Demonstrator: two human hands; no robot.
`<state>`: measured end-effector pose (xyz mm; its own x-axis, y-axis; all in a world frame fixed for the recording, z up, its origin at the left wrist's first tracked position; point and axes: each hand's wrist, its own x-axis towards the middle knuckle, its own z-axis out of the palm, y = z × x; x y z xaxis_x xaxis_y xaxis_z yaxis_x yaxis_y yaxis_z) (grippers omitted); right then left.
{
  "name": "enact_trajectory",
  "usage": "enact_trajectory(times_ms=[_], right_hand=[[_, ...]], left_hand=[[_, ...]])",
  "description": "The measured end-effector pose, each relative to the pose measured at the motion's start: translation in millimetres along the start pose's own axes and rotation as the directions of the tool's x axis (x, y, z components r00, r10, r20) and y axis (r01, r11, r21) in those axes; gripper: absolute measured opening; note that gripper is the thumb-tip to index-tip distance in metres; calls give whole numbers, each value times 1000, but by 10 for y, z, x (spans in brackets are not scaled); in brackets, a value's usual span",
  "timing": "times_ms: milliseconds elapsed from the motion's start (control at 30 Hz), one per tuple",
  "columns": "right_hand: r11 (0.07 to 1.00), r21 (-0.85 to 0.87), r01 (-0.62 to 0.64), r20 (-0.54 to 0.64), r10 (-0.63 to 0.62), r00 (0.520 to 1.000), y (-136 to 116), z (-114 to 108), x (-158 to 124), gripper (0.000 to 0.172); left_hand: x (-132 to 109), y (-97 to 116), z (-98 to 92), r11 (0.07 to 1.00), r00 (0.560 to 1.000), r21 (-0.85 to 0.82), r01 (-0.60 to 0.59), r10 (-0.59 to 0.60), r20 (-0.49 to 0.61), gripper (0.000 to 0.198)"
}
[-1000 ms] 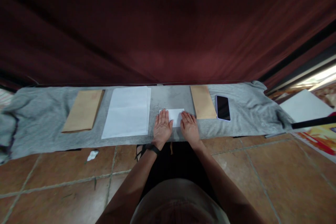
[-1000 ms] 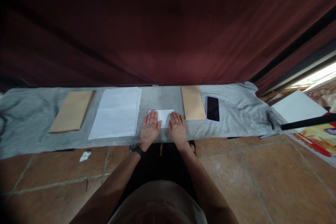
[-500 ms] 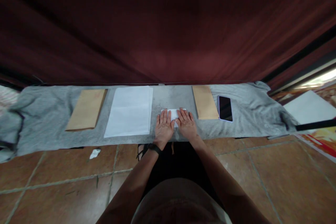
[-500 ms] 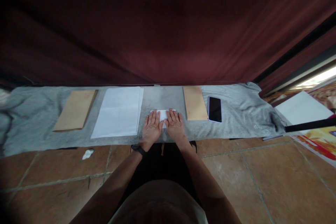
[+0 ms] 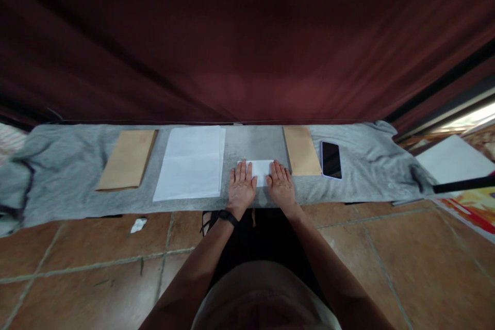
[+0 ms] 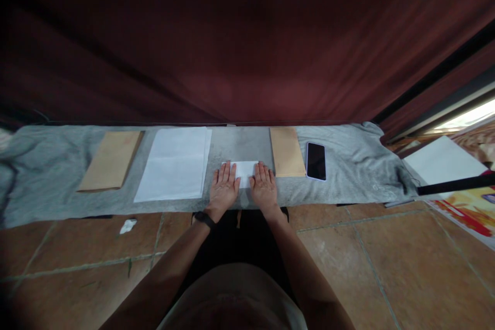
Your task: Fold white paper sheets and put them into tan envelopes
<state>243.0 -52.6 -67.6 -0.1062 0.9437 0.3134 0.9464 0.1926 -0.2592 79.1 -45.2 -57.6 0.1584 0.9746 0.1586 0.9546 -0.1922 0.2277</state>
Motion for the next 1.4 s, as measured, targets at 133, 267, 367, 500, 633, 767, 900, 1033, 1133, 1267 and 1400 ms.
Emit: enact_trajectory(times_ms=[133, 267, 367, 500, 633, 767, 900, 1033, 1133, 1267, 1400], right_hand=[[1000, -12, -15, -24, 15, 1000, 0, -2, -71, 55], [998, 4, -61, -45, 61, 997, -11, -10, -126, 54], [996, 18, -88, -39, 89, 995, -25, -44, -140, 52], [992, 45, -118, -44, 120, 992, -66, -134, -118, 48], [977, 15, -212, -15, 212, 977, -124, -227, -13, 38], [953, -16, -302, 80, 302, 950, -147, -271, 146, 30], [902, 106, -418, 168, 398, 902, -113, -271, 239, 27], [842, 318, -436, 222, 381, 898, -74, -318, 262, 26], [827, 403, -392, 169, 354, 920, -106, -479, 265, 31], [838, 506, -205, -66, 275, 959, -296, -843, 233, 29], [915, 403, -5, -128, 61, 990, -578, -1063, 137, 26]], left_hand=[[-1, 4, -6, 1000, 1000, 14, -1, 1, -2, 59], [-2, 21, -33, 1000, 1000, 23, -1, 1, 9, 59], [-4, 30, -39, 1000, 1000, 30, 6, -6, 10, 60], [-7, 31, -30, 999, 1000, 46, 1, -1, -7, 60], [-11, 36, -31, 999, 1000, 48, 1, 0, -22, 59], [-37, 50, -50, 999, 1000, 38, 9, -8, -23, 59], [-71, 36, -76, 1000, 1000, 22, 8, -7, -17, 58], [-102, 8, -131, 996, 1000, -90, -15, 14, -19, 56], [-130, 74, -245, 935, 1000, -355, 24, -22, 7, 54], [-122, 350, -536, 501, 983, -849, 170, -141, 114, 53], [-11, 604, -800, -56, 969, -989, 136, -199, 145, 52]])
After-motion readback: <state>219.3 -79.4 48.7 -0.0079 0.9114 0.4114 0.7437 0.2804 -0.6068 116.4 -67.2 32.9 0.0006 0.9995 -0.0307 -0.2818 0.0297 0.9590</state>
